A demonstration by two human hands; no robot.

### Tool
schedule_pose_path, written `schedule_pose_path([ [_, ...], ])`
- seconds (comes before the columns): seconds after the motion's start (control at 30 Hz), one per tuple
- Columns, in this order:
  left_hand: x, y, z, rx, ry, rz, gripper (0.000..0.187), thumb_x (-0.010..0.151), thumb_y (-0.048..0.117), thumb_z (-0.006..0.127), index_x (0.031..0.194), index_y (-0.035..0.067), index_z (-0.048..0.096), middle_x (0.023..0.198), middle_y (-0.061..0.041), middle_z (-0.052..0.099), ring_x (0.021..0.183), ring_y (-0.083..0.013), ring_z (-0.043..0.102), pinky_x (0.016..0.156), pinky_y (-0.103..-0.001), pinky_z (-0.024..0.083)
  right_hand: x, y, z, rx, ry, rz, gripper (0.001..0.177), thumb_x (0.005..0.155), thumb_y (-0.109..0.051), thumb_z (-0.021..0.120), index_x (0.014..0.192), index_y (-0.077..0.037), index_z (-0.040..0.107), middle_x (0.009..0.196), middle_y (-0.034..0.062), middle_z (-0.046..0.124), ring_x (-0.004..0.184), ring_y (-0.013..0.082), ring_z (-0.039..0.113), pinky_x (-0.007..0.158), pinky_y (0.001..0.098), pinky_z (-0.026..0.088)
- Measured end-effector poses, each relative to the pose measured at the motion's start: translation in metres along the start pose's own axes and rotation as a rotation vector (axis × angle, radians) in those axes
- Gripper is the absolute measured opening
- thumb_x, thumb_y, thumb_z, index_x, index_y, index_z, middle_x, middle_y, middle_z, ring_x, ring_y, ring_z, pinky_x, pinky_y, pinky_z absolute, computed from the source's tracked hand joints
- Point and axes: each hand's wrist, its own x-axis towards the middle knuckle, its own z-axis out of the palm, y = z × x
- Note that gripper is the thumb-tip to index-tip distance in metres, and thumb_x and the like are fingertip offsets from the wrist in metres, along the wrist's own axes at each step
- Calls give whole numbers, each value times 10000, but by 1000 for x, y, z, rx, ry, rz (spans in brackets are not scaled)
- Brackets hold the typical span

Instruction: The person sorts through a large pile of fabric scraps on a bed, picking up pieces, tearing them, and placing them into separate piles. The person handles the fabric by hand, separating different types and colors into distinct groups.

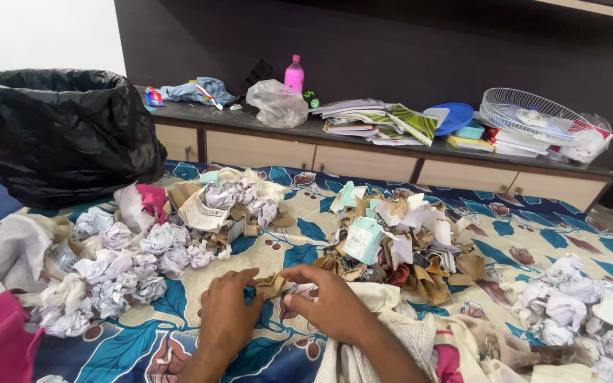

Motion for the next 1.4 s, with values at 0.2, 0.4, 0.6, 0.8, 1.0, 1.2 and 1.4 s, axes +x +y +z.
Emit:
schedule_pose_path([
  [0.2, 3, 0, -4, -31, 23, -30, 314, 757, 289, 836, 1047, 183, 781, 926, -35, 720, 950, -270, 657, 834, -446, 507, 2, 4, -1, -19, 14, -19, 454, 899, -175, 694, 1328, -50, 615, 1247, 107, 718, 1030, 183, 743, 876, 318, 611],
  [0.4, 2, 3, -6, -118, 109, -1, 163, 796, 190, 768, 948, 133, 763, 890, -69, 716, 899, -272, 678, 797, -452, 520, 2, -1, -2, 40, 25, 5, 457, 901, -186, 696, 1326, -45, 604, 1183, 124, 718, 964, 179, 753, 818, 293, 624],
  [0.6, 3, 7, 0, -309, 179, 110, 175, 827, 186, 760, 957, 70, 768, 928, -92, 762, 895, -254, 698, 811, -410, 529, 1, -3, -1, 69, 80, 22, 433, 900, -216, 721, 1279, -43, 607, 1008, 107, 755, 857, 163, 740, 736, 284, 617],
  [0.8, 7, 6, 1, -781, -137, -55, 279, 859, 228, 765, 1023, 2, 760, 896, -69, 781, 801, -126, 708, 666, -295, 552, 10, 9, -5, 27, 222, -39, 236, 922, -182, 697, 1111, -41, 690, 939, 60, 746, 860, 122, 690, 758, 274, 566],
  [1.0, 12, -5, 8, -1013, -267, -177, 327, 913, 210, 677, 1169, 12, 723, 966, -54, 799, 823, -104, 742, 627, -265, 547, 13, 18, -6, 50, 237, -31, 157, 937, -141, 661, 1073, -64, 671, 973, 20, 741, 916, 101, 687, 859, 283, 543],
  [1.2, 14, -19, 21, -944, -282, -185, 333, 929, 172, 664, 1205, -1, 734, 954, -45, 796, 792, -80, 696, 668, -234, 539, 14, 22, -5, 92, 156, -80, 130, 948, -97, 654, 1066, -43, 657, 967, 18, 726, 886, 96, 656, 793, 266, 528],
  [1.4, 15, -22, 26, -989, -245, -123, 275, 878, 78, 726, 1116, -61, 729, 906, -57, 766, 766, -84, 684, 681, -228, 559, 17, 23, -6, 235, 136, -17, 198, 943, -157, 624, 1083, -37, 696, 943, 21, 739, 856, 90, 666, 760, 244, 527],
])
